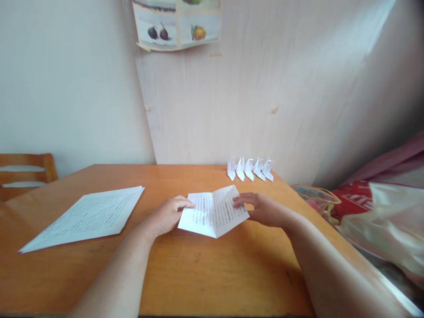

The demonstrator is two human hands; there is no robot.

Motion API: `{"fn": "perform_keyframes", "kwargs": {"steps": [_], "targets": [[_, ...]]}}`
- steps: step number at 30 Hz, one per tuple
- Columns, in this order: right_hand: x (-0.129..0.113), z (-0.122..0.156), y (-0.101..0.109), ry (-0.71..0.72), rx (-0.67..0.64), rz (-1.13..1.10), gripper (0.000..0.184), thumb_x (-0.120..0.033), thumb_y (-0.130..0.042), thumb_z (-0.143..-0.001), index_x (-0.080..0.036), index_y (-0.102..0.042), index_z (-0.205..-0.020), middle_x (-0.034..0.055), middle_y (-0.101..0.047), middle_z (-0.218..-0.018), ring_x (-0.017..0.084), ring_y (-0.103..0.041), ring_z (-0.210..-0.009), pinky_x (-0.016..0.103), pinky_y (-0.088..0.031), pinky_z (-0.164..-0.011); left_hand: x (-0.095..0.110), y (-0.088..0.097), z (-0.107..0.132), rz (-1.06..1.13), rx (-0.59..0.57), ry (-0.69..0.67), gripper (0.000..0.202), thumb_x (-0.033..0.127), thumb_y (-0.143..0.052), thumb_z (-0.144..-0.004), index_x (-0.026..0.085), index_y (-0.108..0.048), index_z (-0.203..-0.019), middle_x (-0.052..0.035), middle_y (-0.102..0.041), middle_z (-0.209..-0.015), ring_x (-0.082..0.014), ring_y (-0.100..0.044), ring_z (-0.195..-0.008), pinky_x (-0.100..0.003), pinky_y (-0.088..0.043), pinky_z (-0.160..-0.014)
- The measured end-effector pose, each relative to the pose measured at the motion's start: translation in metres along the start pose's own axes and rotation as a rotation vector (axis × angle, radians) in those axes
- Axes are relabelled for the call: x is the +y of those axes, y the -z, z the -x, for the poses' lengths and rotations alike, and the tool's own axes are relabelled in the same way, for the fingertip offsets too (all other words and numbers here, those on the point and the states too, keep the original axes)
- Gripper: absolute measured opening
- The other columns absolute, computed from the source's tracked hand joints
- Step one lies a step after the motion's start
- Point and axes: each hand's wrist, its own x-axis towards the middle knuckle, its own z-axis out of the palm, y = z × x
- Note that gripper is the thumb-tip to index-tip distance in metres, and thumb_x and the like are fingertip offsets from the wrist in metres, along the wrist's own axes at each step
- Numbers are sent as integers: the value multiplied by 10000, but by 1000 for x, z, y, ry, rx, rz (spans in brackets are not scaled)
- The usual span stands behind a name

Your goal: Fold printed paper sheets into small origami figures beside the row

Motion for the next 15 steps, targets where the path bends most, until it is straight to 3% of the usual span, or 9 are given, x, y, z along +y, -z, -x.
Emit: {"fn": "perform_keyframes", "kwargs": {"steps": [5, 9, 12, 15], "targets": [[-1, 3, 7, -11, -114, -109, 199, -226, -625, -847, -296, -775, -958, -20, -751, -1096, 232, -670, -1068, 379, -474, -1013, 4, 5, 2, -40, -43, -44, 242, 329, -654, -818, 253, -798, -997, -70, -707, -1039, -245, -662, -998, -369, -493, -922], [3, 4, 10, -91, -110, -265, 206, -365, -628, -887, -302, -791, -997, -25, -763, -1077, 277, -668, -1088, 417, -493, -989, 10, 9, 6, -66, -59, -76, 262, 370, -679, -820, 248, -785, -1026, -68, -712, -1028, -247, -656, -986, -355, -486, -906], [6, 5, 9, -143, -87, -419, 238, -424, -647, -881, -301, -789, -1027, -21, -746, -1149, 289, -645, -1147, 449, -467, -1035, 13, 5, 7, 71, -27, -3, 285, 428, -671, -837, 230, -765, -1020, -56, -739, -1039, -253, -664, -1010, -377, -496, -929], [7, 4, 8, -171, -58, -498, 267, -447, -674, -863, -301, -780, -1059, -7, -730, -1196, 286, -618, -1199, 466, -417, -1089, 15, 0, 6, 236, -4, 21, 339, 427, -667, -842, 233, -737, -1111, -50, -746, -1136, -271, -634, -1160, -427, -457, -1038]]}}
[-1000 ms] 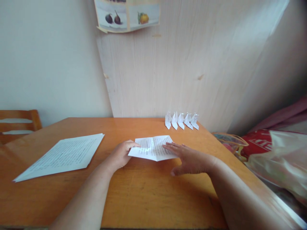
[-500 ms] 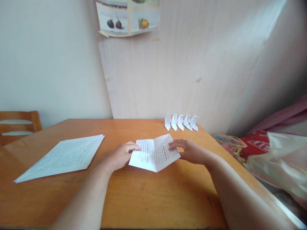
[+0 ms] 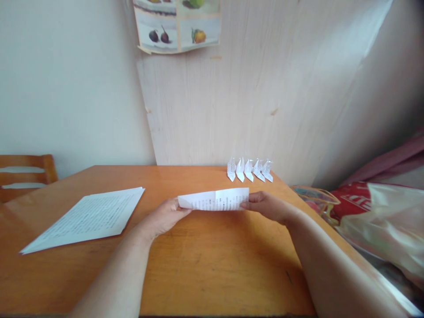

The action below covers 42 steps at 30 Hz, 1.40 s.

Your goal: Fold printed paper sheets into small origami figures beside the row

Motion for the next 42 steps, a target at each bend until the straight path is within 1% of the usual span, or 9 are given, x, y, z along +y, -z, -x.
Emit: {"fn": "perform_keyframes", "kwargs": {"steps": [5, 9, 17, 21, 25, 31, 36, 39, 42], "targets": [[-2, -3, -1, 18, 80, -33, 312, -498, -672, -852, -269, -774, -1038, 34, -756, -1092, 285, -605, -1191, 462, -424, -1062, 5, -1, 0, 10, 20, 29, 343, 421, -652, -844, 216, -752, -1100, -64, -761, -1124, -288, -631, -1194, -462, -425, -1088], [-7, -4, -4, 15, 194, 25, 330, -506, -614, -876, -247, -751, -1029, 37, -744, -1061, 247, -634, -1018, 389, -474, -923, 8, -1, 2, -9, 66, 43, 345, 417, -627, -860, 197, -741, -1101, -65, -749, -1160, -279, -628, -1199, -444, -413, -1097], [11, -16, -10, -78, 326, 69, 283, -464, -592, -849, -189, -650, -878, 13, -623, -761, 168, -528, -702, 285, -401, -643, 9, -3, 4, 62, 42, 149, 386, 325, -641, -829, 162, -635, -1179, -100, -735, -1121, -258, -674, -990, -388, -499, -880], [18, -19, -11, -85, 362, 54, 288, -487, -595, -827, -199, -598, -845, -14, -556, -696, 152, -491, -646, 275, -385, -609, 10, -2, 6, 128, 2, 126, 389, 310, -632, -855, 164, -570, -1210, -92, -723, -1110, -226, -665, -957, -381, -475, -913], [16, -19, -10, -112, 375, 83, 316, -518, -599, -816, -203, -598, -830, 1, -577, -691, 164, -515, -648, 279, -395, -593, 10, 0, 6, 181, -25, 78, 364, 303, -617, -874, 173, -545, -1206, -82, -701, -1132, -214, -645, -1015, -368, -446, -965], [16, -20, -9, -159, 356, 95, 292, -500, -590, -825, -209, -575, -796, 6, -591, -674, 168, -533, -635, 286, -405, -582, 13, -1, 8, 49, 2, 92, 347, 313, -575, -881, 168, -534, -1193, -20, -663, -888, -150, -544, -696, -280, -417, -655], [10, -15, -12, -209, 311, 105, 228, -416, -634, -806, -204, -558, -768, 17, -614, -704, 164, -544, -636, 285, -397, -575, 8, -4, 7, 20, 7, 145, 386, 295, -556, -873, 157, -497, -1229, -10, -648, -833, -135, -496, -617, -288, -407, -625], [3, -9, -7, -250, 249, 82, 241, -407, -655, -796, -191, -641, -903, 53, -688, -856, 185, -598, -740, 293, -413, -626, 5, -4, 6, 25, 48, 136, 413, 303, -569, -874, 155, -482, -1249, -17, -660, -859, -137, -519, -632, -304, -431, -679], [1, -6, 0, -324, 250, 53, 404, -362, -689, -760, -212, -659, -1134, 72, -714, -995, 202, -631, -828, 305, -414, -666, 4, -2, 5, 28, 110, 131, 414, 318, -564, -886, 156, -475, -1256, -18, -666, -868, -130, -536, -613, -314, -440, -701]]}}
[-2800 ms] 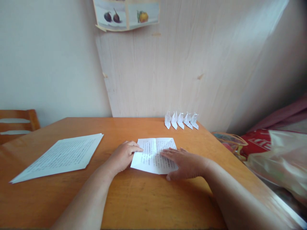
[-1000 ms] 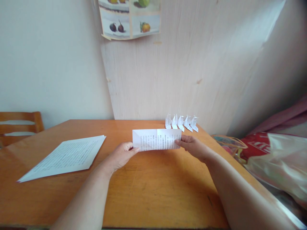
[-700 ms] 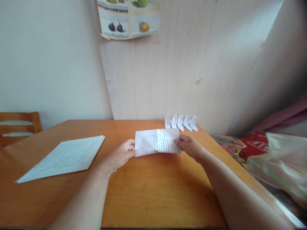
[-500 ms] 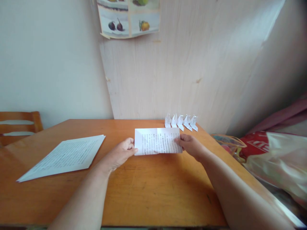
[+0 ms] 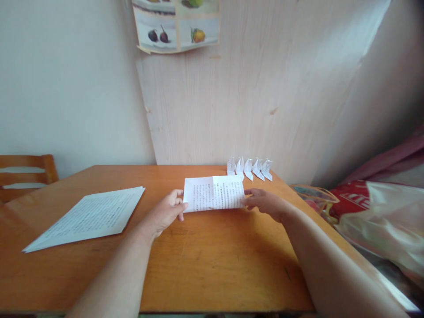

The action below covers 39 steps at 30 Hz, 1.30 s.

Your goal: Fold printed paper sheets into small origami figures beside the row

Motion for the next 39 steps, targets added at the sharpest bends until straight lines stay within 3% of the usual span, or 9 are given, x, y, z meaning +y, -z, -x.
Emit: {"fn": "perform_keyframes", "kwargs": {"steps": [6, 10, 15, 23, 26, 28, 30, 33, 39], "targets": [[8, -9, -7, 74, -23, -201, 555, -200, -698, -706, -205, -595, -1251, 94, -717, -1095, 193, -661, -871, 255, -420, -583, 4, -1, 0, 46, 44, 80, 444, 356, -549, -907, 177, -433, -1297, -103, -691, -1085, -186, -682, -765, -293, -432, -626], [12, -15, -17, 100, 25, -271, 463, -213, -721, -765, -191, -590, -1208, 84, -726, -990, 197, -677, -885, 307, -546, -733, 5, -1, 0, 77, 68, 71, 453, 353, -565, -905, 179, -433, -1301, -102, -706, -1056, -201, -701, -822, -316, -478, -696], [14, -19, -13, 139, 62, -374, 427, -256, -753, -777, -175, -573, -1156, 73, -711, -874, 200, -694, -829, 380, -575, -852, 6, -1, -2, 92, 129, -15, 407, 354, -576, -903, 171, -471, -1251, -64, -701, -963, -197, -692, -845, -351, -512, -784], [9, -7, 0, 18, 22, -45, 373, -251, -693, -768, -185, -571, -1114, 67, -713, -840, 196, -670, -701, 287, -462, -570, 8, -4, 4, 51, 22, 15, 617, 330, -589, -880, 157, -340, -1418, 13, -653, -751, -173, -651, -683, -322, -485, -705], [7, -9, 1, 49, 282, 106, 342, -333, -665, -797, -184, -587, -1095, 65, -688, -884, 177, -623, -680, 292, -439, -583, 9, -6, 7, 15, -10, 56, 706, 327, -588, -865, 154, -288, -1480, 46, -611, -674, -168, -635, -625, -296, -454, -648], [4, -9, -2, 170, 516, 223, 273, -352, -639, -815, -193, -605, -1035, 50, -661, -861, 184, -601, -709, 302, -436, -616, 8, -6, 8, -6, -11, 74, 717, 324, -591, -851, 162, -299, -1485, 55, -605, -665, -161, -632, -600, -287, -436, -637], [-1, -5, -10, 345, 611, 340, 165, -344, -598, -851, -211, -632, -944, 38, -645, -830, 194, -600, -751, 309, -436, -660, 7, -7, 8, -35, -19, 91, 702, 321, -593, -837, 174, -335, -1473, 59, -605, -651, -162, -632, -587, -280, -419, -625], [-11, 9, -27, 582, 414, 444, 183, -312, -525, -924, -223, -678, -878, 49, -660, -900, 186, -618, -818, 302, -448, -731, 8, -8, 9, -73, -42, 130, 655, 307, -592, -808, 191, -399, -1423, 59, -616, -653, -163, -618, -561, -270, -392, -583], [-23, 31, -62, 705, 49, 804, 227, -315, -504, -978, -217, -706, -951, 68, -691, -932, 219, -626, -898, 323, -436, -794, 15, -8, 13, -163, -37, 195, 451, 312, -586, -776, 179, -504, -1200, 57, -602, -629, -168, -592, -537, -261, -352, -527]]}}
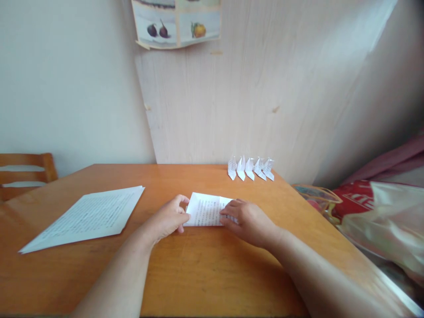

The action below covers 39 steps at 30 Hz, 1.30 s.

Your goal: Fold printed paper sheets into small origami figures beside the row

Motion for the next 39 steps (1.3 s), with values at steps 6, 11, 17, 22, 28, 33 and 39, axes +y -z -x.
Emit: {"fn": "perform_keyframes", "kwargs": {"steps": [6, 11, 17, 22, 28, 33, 39], "targets": [[-5, -1, -5, 3, -77, 93, 233, -330, -501, -979, -197, -671, -891, 75, -707, -922, 231, -635, -884, 334, -426, -796, -15, 4, -8, -122, 78, -78, 331, 498, -631, -818, 211, -556, -964, 20, -602, -685, -191, -590, -621, -272, -375, -555], [-7, -1, -12, 13, -91, 68, 160, -307, -549, -935, -200, -667, -949, 77, -714, -999, 240, -642, -941, 342, -429, -845, -12, -3, -13, -453, 326, -396, 216, 349, -685, -808, 210, -640, -967, -79, -663, -1034, -281, -600, -1020, -394, -452, -879], [-11, 1, -19, -8, -137, 47, 239, -305, -574, -905, -170, -661, -1081, 102, -694, -1145, 255, -629, -1064, 370, -442, -951, 3, -29, 0, -531, 121, -673, 273, 212, -552, -932, 226, -670, -1177, -61, -687, -1203, -233, -619, -1125, -390, -461, -1010], [-20, 3, -16, -81, -163, 66, 349, -305, -590, -884, -143, -653, -1186, 139, -660, -1261, 296, -597, -1187, 418, -449, -1031, 1, -37, 3, -573, 51, -726, 303, 175, -558, -931, 226, -670, -1208, -44, -700, -1249, -216, -632, -1164, -377, -474, -1044], [-30, 6, -16, -134, -192, 125, 485, -326, -614, -875, -107, -608, -1307, 181, -582, -1397, 335, -544, -1284, 471, -433, -1093, -5, -39, 2, -589, 23, -714, 370, 159, -578, -913, 239, -650, -1267, -48, -679, -1303, -227, -621, -1213, -409, -480, -1072], [-31, 7, -22, -154, -207, 125, 569, -369, -623, -883, -94, -563, -1378, 191, -551, -1434, 345, -529, -1306, 498, -440, -1099, -9, -42, 1, -595, 1, -695, 406, 158, -559, -918, 240, -635, -1308, -72, -645, -1356, -241, -604, -1247, -436, -480, -1084], [-30, 10, -29, -135, -171, 121, 584, -375, -618, -889, -97, -554, -1398, 179, -565, -1426, 337, -541, -1295, 501, -452, -1095, -8, -44, 1, -583, -13, -673, 386, 159, -553, -927, 259, -645, -1288, -57, -655, -1339, -232, -610, -1229, -435, -490, -1074]]}}
